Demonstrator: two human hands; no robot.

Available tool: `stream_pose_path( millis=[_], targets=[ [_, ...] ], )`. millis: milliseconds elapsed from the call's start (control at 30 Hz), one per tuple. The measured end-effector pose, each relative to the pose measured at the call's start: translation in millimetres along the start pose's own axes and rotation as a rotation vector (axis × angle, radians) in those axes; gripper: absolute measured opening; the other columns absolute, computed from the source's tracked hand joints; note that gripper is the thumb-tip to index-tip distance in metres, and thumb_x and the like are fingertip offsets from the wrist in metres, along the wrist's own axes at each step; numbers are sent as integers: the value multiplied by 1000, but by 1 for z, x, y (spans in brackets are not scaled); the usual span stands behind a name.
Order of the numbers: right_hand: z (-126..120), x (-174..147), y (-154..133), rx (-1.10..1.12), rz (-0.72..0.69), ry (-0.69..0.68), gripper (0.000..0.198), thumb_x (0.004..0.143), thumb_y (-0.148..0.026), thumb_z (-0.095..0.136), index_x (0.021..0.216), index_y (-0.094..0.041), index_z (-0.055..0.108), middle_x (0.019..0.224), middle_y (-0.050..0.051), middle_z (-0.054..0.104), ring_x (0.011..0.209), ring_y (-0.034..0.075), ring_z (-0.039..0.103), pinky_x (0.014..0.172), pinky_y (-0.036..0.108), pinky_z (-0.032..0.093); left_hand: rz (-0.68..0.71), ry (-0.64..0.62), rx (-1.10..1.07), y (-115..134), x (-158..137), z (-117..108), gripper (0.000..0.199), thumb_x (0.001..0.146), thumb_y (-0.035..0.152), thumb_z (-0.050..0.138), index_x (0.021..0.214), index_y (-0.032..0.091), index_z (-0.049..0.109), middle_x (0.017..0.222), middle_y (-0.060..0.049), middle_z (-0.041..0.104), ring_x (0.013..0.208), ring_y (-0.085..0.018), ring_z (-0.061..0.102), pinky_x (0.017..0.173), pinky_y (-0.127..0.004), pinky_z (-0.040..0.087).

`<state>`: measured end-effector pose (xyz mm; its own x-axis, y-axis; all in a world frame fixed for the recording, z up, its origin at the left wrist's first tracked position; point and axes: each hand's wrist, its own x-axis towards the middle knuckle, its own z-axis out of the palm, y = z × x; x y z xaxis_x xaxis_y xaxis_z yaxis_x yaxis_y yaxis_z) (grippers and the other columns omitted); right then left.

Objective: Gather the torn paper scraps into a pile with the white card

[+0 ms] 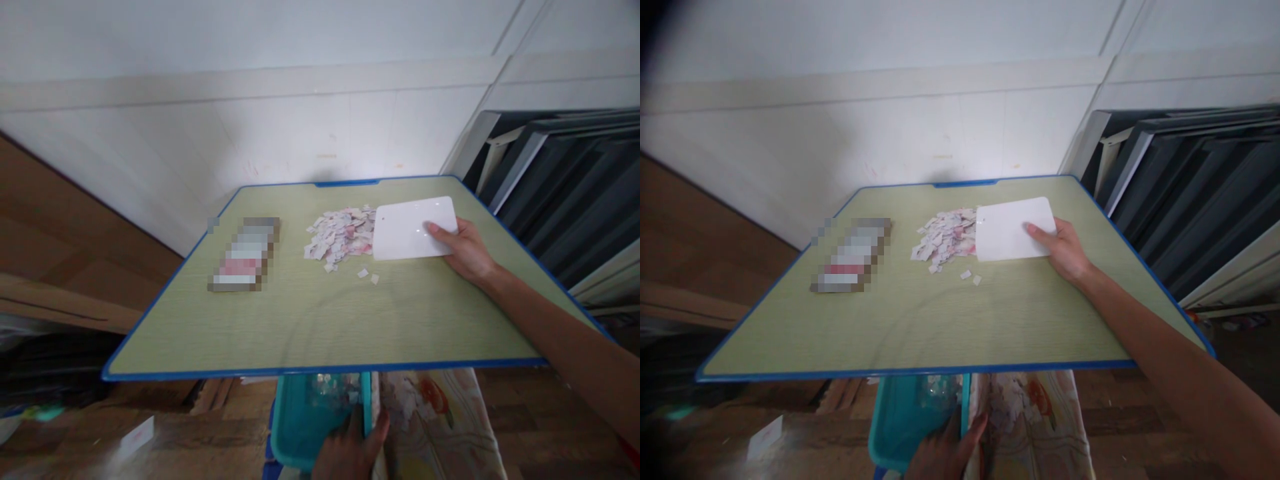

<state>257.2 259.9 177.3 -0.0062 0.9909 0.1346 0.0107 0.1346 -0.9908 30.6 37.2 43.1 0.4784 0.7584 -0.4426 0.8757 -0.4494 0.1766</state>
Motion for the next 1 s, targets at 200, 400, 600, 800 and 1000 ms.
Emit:
stream_pose_path(
  millis=[200,400,600,800,1000],
  targets=[
    [1,0,4,7,11,-61,28,66,-34,59,88,-18,57,87,3,61,69,15,57,66,30,46,-36,-14,21,1,0,-2,55,75,9,33,121,36,22,115,-15,45,87,-24,55,62,-34,48],
    [5,-2,6,-48,-27,-93,29,66,-36,59,88,-18,58,85,2,61,69,15,57,66,30,45,-36,30,32,2,2,-1,55,75,7,30,121,37,23,115,-15,46,83,-24,56,57,-35,49],
    [6,-5,1,28,39,-170,27,64,-32,61,86,-16,59,82,3,62,66,16,57,63,30,45,-57,-14,25,2,1,-4,51,76,11,31,120,37,26,113,-12,48,82,-23,56,59,-35,49],
    [6,-5,-2,72,50,-152,25,65,-28,61,87,-17,59,84,3,62,66,14,57,62,28,45,-34,14,28,1,0,-5,54,74,10,34,120,36,25,110,-12,50,79,-23,57,57,-35,49],
    [-6,-3,-7,24,170,-334,20,63,-25,63,80,-14,60,72,2,62,57,12,56,51,22,42,-14,33,42,2,0,-5,56,74,7,33,121,36,24,113,-14,47,83,-23,56,58,-34,49]
  ],
)
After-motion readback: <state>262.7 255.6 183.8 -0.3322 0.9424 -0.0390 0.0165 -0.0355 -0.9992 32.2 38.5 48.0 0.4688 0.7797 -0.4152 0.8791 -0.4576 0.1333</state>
